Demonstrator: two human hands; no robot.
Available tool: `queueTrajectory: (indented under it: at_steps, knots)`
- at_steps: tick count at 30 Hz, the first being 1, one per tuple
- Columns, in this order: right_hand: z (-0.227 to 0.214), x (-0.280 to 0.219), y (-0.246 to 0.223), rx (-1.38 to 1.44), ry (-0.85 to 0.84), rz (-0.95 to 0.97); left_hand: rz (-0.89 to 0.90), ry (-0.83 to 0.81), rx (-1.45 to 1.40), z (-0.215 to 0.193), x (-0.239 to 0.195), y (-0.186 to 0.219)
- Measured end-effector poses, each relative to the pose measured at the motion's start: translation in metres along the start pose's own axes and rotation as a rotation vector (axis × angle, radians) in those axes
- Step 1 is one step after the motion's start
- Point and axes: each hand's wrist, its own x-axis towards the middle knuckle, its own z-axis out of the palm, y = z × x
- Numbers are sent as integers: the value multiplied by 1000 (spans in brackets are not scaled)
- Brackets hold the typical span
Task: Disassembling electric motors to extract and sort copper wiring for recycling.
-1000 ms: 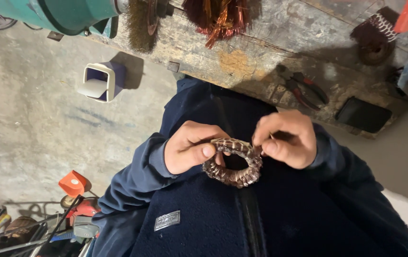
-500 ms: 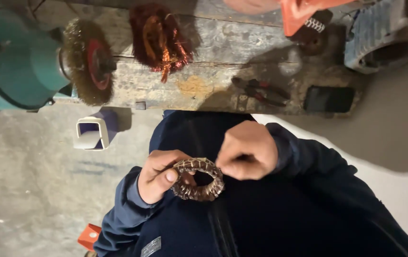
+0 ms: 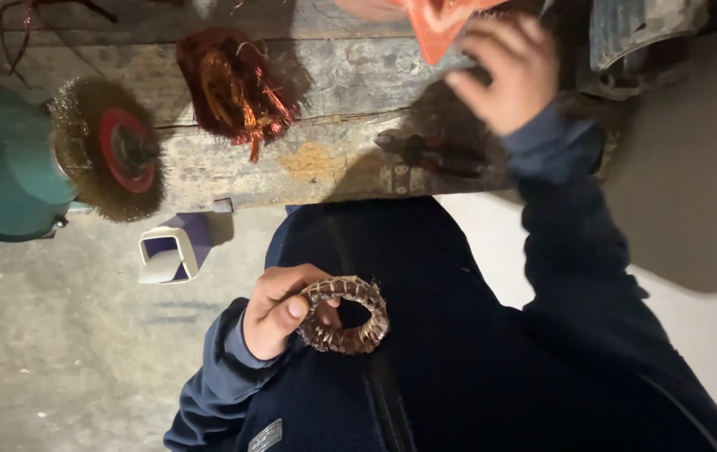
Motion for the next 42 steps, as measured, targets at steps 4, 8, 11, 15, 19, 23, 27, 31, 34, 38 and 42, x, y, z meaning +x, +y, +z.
queueTrajectory:
  at_steps: [4, 8, 11, 15, 19, 23, 27, 31, 34, 38, 42]
  knots:
    - [0, -10, 69, -150, -119, -148, 0, 17, -40, 5, 5, -3]
    - [8, -19, 80, -53, -150, -110, 38, 54, -38, 10, 6, -5]
    - [11, -18, 84, 60, -103, -40, 38, 92, -43, 13, 6, -6]
    - [8, -14, 84, 309, -123, 271, 45, 91, -40, 15, 9, -7]
    - [5, -14, 93, 324, -144, 98, 55, 98, -30, 15, 10, -6]
    - [4, -11, 87, 272, -151, 10, 48, 110, -26, 14, 10, -7]
    - [14, -16, 96, 379, -135, 105, 52, 91, -23, 13, 11, -5]
    - [26, -24, 107, 443, -142, 382, 48, 83, -24, 13, 11, -4]
    - [28, -23, 107, 468, -81, 351, 49, 100, -18, 12, 10, -4]
    - [15, -16, 85, 288, -42, 140, 47, 97, -31, 11, 10, -5]
    - [17, -21, 91, 283, 76, 158, 46, 92, -13, 11, 11, -4]
